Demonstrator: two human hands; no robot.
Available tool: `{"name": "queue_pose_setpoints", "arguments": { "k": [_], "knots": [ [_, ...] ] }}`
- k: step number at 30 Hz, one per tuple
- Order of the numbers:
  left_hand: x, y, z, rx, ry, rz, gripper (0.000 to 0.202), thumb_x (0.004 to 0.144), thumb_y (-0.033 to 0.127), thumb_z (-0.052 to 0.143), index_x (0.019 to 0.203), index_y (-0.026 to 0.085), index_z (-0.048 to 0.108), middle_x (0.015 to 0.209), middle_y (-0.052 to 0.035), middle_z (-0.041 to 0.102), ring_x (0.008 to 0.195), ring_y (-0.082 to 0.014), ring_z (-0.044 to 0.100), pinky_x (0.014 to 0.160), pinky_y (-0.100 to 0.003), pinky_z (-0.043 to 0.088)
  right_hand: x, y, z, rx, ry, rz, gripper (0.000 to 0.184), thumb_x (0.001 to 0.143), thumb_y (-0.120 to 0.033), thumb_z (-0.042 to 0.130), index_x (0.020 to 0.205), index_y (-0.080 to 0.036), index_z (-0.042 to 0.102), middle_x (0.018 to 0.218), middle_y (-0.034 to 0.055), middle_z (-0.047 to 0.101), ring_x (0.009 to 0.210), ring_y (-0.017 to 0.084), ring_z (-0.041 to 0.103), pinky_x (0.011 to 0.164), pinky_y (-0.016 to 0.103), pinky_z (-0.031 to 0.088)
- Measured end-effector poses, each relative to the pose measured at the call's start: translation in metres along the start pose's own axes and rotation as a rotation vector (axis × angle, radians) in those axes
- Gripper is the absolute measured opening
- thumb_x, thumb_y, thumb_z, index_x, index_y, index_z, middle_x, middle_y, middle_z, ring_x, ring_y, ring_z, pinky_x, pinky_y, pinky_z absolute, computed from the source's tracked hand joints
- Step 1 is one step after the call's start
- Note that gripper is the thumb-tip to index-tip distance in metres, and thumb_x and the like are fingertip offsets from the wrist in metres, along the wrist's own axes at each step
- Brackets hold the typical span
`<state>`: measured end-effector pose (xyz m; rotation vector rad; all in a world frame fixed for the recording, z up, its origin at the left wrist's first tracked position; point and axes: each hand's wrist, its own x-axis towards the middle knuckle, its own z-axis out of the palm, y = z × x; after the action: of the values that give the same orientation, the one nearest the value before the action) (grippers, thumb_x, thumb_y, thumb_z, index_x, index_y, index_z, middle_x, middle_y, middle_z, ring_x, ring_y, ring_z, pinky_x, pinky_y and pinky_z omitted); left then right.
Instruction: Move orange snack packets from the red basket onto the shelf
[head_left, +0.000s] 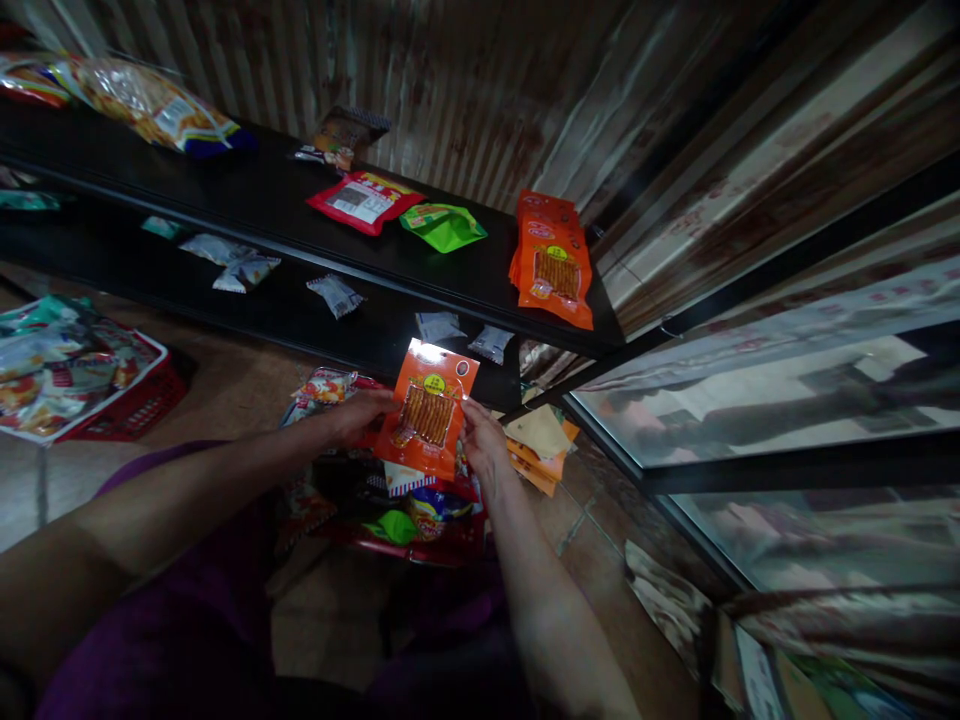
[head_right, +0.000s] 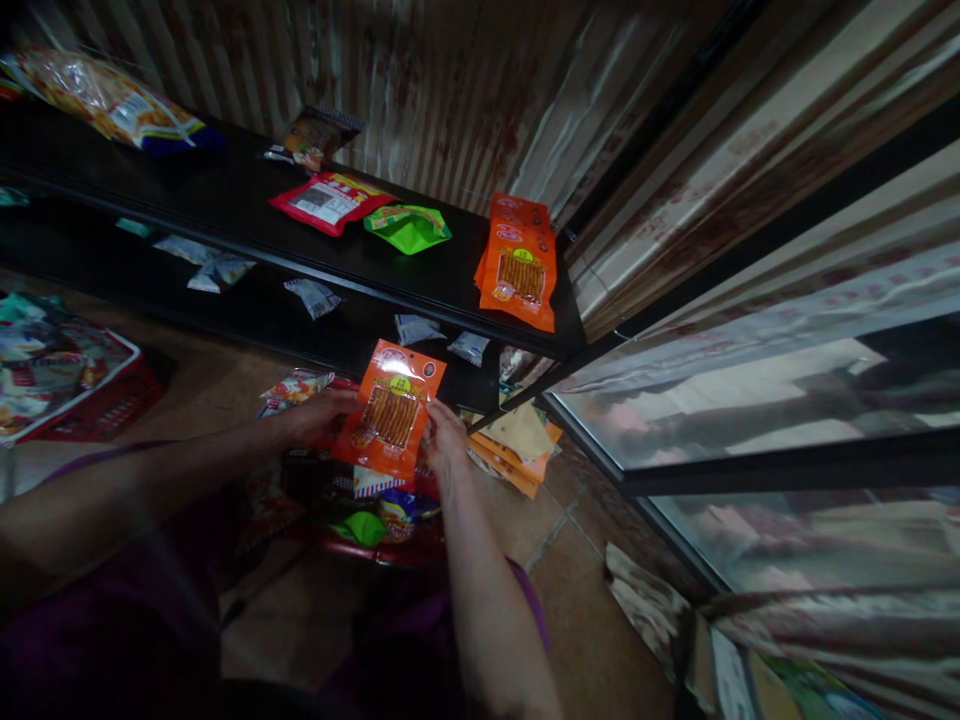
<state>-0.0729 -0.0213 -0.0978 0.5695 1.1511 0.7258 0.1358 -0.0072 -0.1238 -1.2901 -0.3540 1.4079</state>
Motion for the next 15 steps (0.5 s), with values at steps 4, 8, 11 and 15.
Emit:
{"name": "queue_pose_setpoints", "arguments": {
  "k": [4, 8, 11, 15],
  "knots": [
    [0.0053, -0.0042, -0.0043, -0.055, -0.089, 0.009, 0.023, 0.062, 0.024, 0.073, 0.083, 0.018, 0.067, 0.074, -0.0023, 0.069, 0.061, -0.0160, 0.064, 0.059, -0.028, 0.052, 0.0009, -0.0008, -0.0001, 0.007, 0.018, 0.002, 0.013, 0.064, -0.006, 0.071, 0.070, -0.018, 0.068, 0.062, -0.0017, 0.072, 0.052, 0.010, 0.063, 0.049, 0.018, 0.052],
    [0.0069, -0.0052, -0.0059, -0.036, -0.119, 0.037, 0.025, 0.061, 0.023, 0.074, 0.083, 0.017, 0.067, 0.074, -0.0020, 0.069, 0.061, -0.0153, 0.064, 0.057, -0.026, 0.052, 0.0036, -0.0009, -0.0018, 0.015, -0.015, 0.022, 0.014, 0.065, -0.006, 0.071, 0.071, -0.018, 0.068, 0.061, -0.0026, 0.071, 0.051, 0.009, 0.063, 0.047, 0.016, 0.052],
    [0.0082, -0.0063, -0.0074, -0.036, -0.142, 0.068, 0.032, 0.060, 0.023, 0.075, 0.090, 0.017, 0.067, 0.078, -0.0032, 0.070, 0.059, -0.0150, 0.064, 0.052, -0.025, 0.051, 0.0044, -0.0012, -0.0028, 0.033, -0.070, 0.035, 0.015, 0.067, -0.008, 0.070, 0.076, -0.019, 0.068, 0.068, -0.0018, 0.074, 0.057, 0.011, 0.066, 0.051, 0.017, 0.054],
    [0.0115, -0.0085, -0.0090, -0.072, -0.138, 0.062, 0.037, 0.063, 0.022, 0.074, 0.099, 0.017, 0.066, 0.082, -0.0056, 0.071, 0.063, -0.0185, 0.067, 0.051, -0.026, 0.052, 0.0023, -0.0031, -0.0024, 0.022, -0.103, 0.070, 0.015, 0.069, -0.010, 0.070, 0.081, -0.019, 0.068, 0.073, -0.0025, 0.075, 0.060, 0.010, 0.068, 0.055, 0.018, 0.056]
  ]
}}
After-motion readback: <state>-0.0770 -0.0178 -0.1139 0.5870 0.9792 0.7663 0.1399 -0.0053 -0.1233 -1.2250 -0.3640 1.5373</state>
